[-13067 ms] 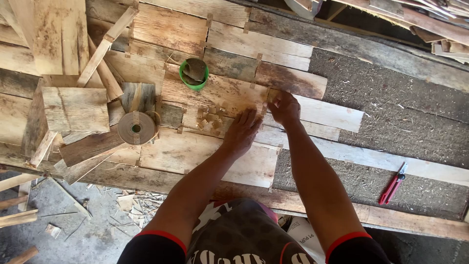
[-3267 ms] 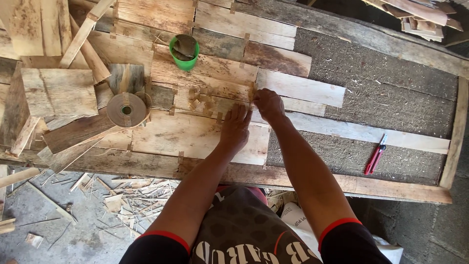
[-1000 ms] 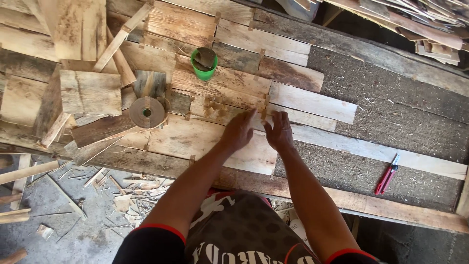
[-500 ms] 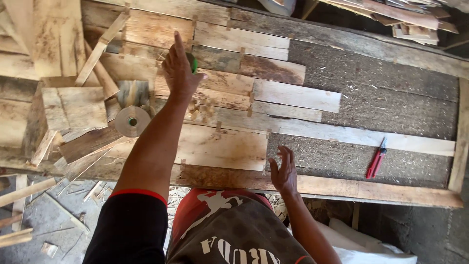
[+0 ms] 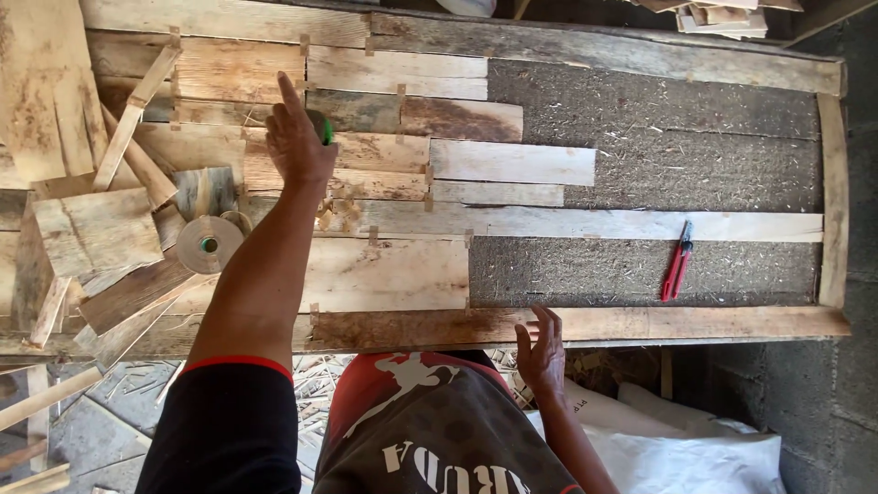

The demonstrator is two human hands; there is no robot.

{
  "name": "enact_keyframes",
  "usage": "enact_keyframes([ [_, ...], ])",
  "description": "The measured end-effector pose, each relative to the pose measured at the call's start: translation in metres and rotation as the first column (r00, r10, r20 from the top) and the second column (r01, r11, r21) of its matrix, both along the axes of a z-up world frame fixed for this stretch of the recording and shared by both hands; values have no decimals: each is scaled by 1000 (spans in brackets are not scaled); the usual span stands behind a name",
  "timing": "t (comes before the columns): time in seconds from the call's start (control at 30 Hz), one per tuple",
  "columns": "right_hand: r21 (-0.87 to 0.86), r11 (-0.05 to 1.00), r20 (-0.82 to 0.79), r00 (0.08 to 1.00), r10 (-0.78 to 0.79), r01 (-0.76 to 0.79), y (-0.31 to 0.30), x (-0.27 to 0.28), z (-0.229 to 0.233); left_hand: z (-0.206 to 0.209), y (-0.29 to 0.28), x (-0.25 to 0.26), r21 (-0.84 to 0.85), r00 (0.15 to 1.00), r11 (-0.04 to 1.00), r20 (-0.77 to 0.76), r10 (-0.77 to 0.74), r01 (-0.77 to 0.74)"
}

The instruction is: Cutting and trimming thin wood veneer sheets using a utility knife on a workbench.

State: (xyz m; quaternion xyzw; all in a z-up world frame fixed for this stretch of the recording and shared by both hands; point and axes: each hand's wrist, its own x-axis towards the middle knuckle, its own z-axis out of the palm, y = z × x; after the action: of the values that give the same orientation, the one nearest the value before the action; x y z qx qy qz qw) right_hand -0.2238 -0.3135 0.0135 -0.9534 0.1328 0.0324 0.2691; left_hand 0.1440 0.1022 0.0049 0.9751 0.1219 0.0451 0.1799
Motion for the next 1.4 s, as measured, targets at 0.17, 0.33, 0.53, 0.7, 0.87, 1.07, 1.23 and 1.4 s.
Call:
enact_keyframes([
  [0.17,-4,999,100,994,32,-32,-11,-2,12,-4,-53,-6,-59,995,994,49,-85,88],
  [0.33,43,999,103,994,29,-33,-26,-1,19,-7,-99,-10,-44,979,985,120,-163,169],
  [0.53,41,998,108,993,42,-47,-41,2,19,-4,-112,-15,44,981,982,61,-185,183],
  [0.7,55,993,35,994,101,-102,-33,22,23,12,-93,-34,-79,935,960,261,-239,268],
  [0.87,123,948,156,949,274,-294,9,71,30,12,-54,-75,-251,895,947,439,-76,203],
  [1.07,116,838,226,836,500,-533,96,142,31,15,-24,-178,-515,859,849,376,347,-117],
  [1.23,149,691,269,701,660,-708,169,193,5,1,-26,-259,-490,846,840,324,423,-232],
  [1.4,299,766,289,819,496,-569,218,226,-36,-4,-41,-310,-580,861,758,176,476,-301],
])
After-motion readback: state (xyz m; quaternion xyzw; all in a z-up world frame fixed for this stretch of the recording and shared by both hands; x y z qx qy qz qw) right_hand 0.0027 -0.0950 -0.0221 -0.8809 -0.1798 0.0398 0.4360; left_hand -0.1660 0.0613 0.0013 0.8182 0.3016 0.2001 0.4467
